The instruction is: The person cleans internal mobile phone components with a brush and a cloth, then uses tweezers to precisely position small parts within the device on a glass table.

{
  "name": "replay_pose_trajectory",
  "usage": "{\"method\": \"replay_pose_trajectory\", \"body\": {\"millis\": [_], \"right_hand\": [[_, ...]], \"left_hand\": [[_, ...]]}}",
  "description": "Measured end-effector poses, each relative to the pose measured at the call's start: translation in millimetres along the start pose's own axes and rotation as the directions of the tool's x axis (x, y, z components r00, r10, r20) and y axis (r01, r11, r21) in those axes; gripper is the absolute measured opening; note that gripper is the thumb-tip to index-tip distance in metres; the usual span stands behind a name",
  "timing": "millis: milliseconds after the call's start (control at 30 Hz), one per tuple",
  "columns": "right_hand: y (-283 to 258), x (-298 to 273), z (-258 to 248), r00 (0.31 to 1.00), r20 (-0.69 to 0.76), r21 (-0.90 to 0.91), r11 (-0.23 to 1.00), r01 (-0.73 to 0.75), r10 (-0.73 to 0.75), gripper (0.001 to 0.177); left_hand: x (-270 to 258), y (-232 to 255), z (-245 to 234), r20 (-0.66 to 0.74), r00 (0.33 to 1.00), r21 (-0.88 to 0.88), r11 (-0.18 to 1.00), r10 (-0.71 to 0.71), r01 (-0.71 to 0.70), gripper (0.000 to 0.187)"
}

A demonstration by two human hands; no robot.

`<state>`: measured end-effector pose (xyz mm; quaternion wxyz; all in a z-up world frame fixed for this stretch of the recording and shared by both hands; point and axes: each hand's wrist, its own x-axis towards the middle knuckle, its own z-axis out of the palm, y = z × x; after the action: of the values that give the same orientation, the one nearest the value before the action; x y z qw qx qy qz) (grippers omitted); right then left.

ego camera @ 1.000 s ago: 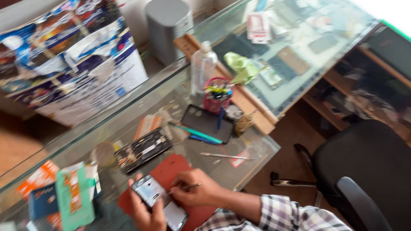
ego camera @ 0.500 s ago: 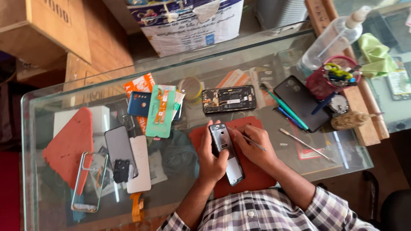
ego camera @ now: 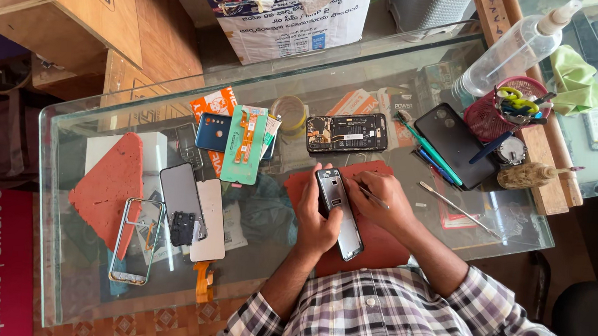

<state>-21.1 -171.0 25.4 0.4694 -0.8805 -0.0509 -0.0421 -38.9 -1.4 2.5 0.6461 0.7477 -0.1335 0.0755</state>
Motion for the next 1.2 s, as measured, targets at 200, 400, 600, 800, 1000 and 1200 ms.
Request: {"method": "replay_pose_trajectory", "body": {"millis": [200, 400, 600, 800, 1000, 1200], "right_hand": [[11, 2, 8, 0.995, -0.079, 0.023, 0.998, 0.065, -0.063, 0.014], [19, -2, 10, 0.995, -0.077, 0.043, 0.997, 0.062, -0.059, 0.011], [11, 0, 2, 0.982, -0.022, 0.005, 0.982, 0.187, -0.186, 0.010], [-2, 1, -1, 0.966, 0.015, -0.052, 0.965, 0.258, -0.258, 0.012], [-3, 3, -9, 0.954, 0.104, -0.094, 0.952, 0.290, -0.280, 0.014], [-8, -3, -18, 0.934, 0.185, -0.116, 0.937, 0.330, -0.306, 0.013]], "left_hand": [[0, 2, 0, 0.001, 1.000, 0.022, 1.000, 0.013, -0.013, 0.080], [0, 1, 0, -0.006, 1.000, 0.028, 0.999, 0.016, -0.016, 0.080], [-1, 0, 0, -0.004, 1.000, 0.019, 1.000, 0.010, -0.010, 0.080], [-1, -3, 0, 0.011, 1.000, 0.019, 1.000, 0.008, -0.008, 0.082], [0, -4, -1, 0.022, 0.999, 0.028, 0.999, 0.025, -0.026, 0.080], [-1, -3, -1, 0.007, 1.000, 0.013, 1.000, 0.010, -0.010, 0.080]]}}
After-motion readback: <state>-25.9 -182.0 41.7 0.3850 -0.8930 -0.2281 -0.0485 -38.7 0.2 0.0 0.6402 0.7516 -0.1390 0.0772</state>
